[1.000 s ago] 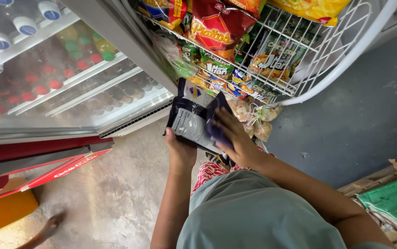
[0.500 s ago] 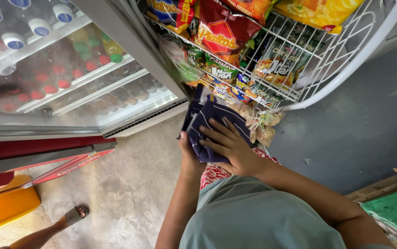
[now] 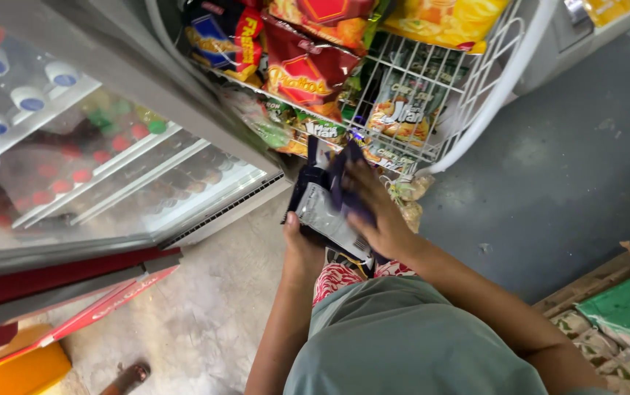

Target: Wiping down bags of snacks with a cloth and moving them between displays.

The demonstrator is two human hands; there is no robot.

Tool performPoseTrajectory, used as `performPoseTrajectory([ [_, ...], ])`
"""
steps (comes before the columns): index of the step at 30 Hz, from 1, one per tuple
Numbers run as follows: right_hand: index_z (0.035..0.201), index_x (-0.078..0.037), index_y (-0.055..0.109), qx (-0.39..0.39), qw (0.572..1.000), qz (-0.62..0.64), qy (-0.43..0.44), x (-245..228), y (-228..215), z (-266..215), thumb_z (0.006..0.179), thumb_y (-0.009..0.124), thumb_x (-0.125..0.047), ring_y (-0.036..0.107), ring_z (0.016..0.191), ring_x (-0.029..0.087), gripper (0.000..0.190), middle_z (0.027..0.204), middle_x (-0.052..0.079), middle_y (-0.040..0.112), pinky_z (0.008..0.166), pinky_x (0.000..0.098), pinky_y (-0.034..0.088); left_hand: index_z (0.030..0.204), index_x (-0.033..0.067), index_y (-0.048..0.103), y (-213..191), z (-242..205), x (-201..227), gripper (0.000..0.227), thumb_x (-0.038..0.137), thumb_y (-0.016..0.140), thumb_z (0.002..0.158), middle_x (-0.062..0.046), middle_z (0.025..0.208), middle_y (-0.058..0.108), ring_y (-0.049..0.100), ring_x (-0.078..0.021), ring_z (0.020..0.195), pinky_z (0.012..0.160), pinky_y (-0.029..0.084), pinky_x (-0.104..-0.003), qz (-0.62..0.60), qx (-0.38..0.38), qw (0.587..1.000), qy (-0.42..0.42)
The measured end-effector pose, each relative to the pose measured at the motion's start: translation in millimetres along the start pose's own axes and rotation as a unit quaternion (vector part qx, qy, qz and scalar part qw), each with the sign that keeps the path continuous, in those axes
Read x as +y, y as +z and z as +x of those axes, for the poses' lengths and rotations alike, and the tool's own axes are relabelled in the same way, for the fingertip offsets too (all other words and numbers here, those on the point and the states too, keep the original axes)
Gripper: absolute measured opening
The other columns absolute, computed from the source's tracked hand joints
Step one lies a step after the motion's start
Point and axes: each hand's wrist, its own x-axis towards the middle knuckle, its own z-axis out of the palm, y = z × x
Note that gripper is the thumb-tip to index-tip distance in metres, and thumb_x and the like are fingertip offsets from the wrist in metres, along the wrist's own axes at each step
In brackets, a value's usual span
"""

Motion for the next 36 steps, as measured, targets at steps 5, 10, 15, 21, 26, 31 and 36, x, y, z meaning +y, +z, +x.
performPoseTrajectory([
  [5, 0.152, -0.012, 0.049, -0.011, 0.993, -0.11, -0.042, -15.4, -8.4, -13.4, 0.103, 0.046, -0.05, 0.03, 0.152, 0.043, 0.062, 0.163, 0.015, 0.04, 0.122, 0.0591, 0.017, 0.146, 0.0009, 0.052, -5.9, 19.0, -23.0, 0.098, 0.078, 0.051, 0.086, -0.017, 0.125, 0.063, 0.062, -0.0251, 0.102, 0.096, 0.054, -0.04, -0.032, -0.03, 0.996, -0.079],
  [10, 0.151, -0.021, 0.054, -0.055, 0.986, -0.122, -0.102, 8.8, -18.5, -41.7, 0.102, 0.04, -0.059, 0.03, 0.153, 0.039, 0.063, 0.162, 0.01, 0.044, 0.124, 0.0589, 0.014, 0.151, -0.0086, 0.043, 17.2, 29.9, 2.2, 0.11, 0.078, 0.046, 0.084, -0.033, 0.144, 0.052, 0.053, -0.0456, 0.127, 0.113, 0.039, -0.058, -0.015, 0.024, 0.999, -0.022],
  [15, 0.157, -0.01, 0.043, 0.038, 0.997, -0.065, 0.021, -7.4, -34.0, 7.8, 0.106, 0.049, -0.036, 0.028, 0.151, 0.049, 0.057, 0.163, 0.02, 0.038, 0.12, 0.0639, 0.022, 0.146, -0.0063, 0.05, 50.0, 10.3, -6.3, 0.106, 0.079, 0.044, 0.084, -0.031, 0.138, 0.057, 0.057, -0.0425, 0.125, 0.112, 0.042, -0.056, 0.007, -0.006, 0.997, -0.074],
  [21, 0.149, -0.018, 0.054, -0.058, 0.992, -0.08, -0.073, -13.8, -19.5, -23.9, 0.105, 0.028, -0.061, 0.032, 0.152, 0.04, 0.067, 0.159, 0.01, 0.048, 0.124, 0.0586, 0.013, 0.141, -0.0003, 0.051, -5.9, 36.2, -5.8, 0.107, 0.088, 0.046, 0.08, -0.014, 0.117, 0.065, 0.064, -0.0241, 0.088, 0.085, 0.059, -0.037, 0.0, -0.063, 0.995, -0.077],
  [26, 0.155, -0.012, 0.045, 0.026, 0.999, -0.009, 0.022, 0.1, -26.5, -3.2, 0.106, 0.046, -0.042, 0.025, 0.153, 0.046, 0.058, 0.165, 0.016, 0.036, 0.12, 0.0598, 0.021, 0.15, -0.0037, 0.045, 16.0, 30.7, -25.8, 0.099, 0.074, 0.045, 0.087, -0.028, 0.14, 0.057, 0.059, -0.0409, 0.122, 0.107, 0.047, -0.057, 0.045, -0.027, 0.999, -0.015],
  [31, 0.155, -0.015, 0.046, -0.012, 0.997, -0.057, -0.05, -0.2, -13.2, -30.1, 0.103, 0.045, -0.054, 0.021, 0.155, 0.045, 0.065, 0.165, 0.015, 0.036, 0.124, 0.0601, 0.01, 0.141, 0.0001, 0.055, -0.6, 36.6, -35.0, 0.087, 0.07, 0.045, 0.091, -0.026, 0.126, 0.066, 0.066, -0.0347, 0.109, 0.099, 0.054, -0.048, 0.042, -0.033, 0.998, -0.036],
  [36, 0.154, -0.005, 0.045, 0.03, 0.999, 0.035, 0.014, 19.0, -17.1, -29.9, 0.103, 0.052, -0.04, 0.027, 0.15, 0.05, 0.062, 0.162, 0.023, 0.037, 0.12, 0.0627, 0.021, 0.151, -0.0034, 0.045, 10.3, 31.9, -27.4, 0.094, 0.07, 0.043, 0.091, -0.028, 0.142, 0.056, 0.058, -0.0401, 0.125, 0.107, 0.047, -0.055, 0.104, -0.026, 0.994, -0.002],
])
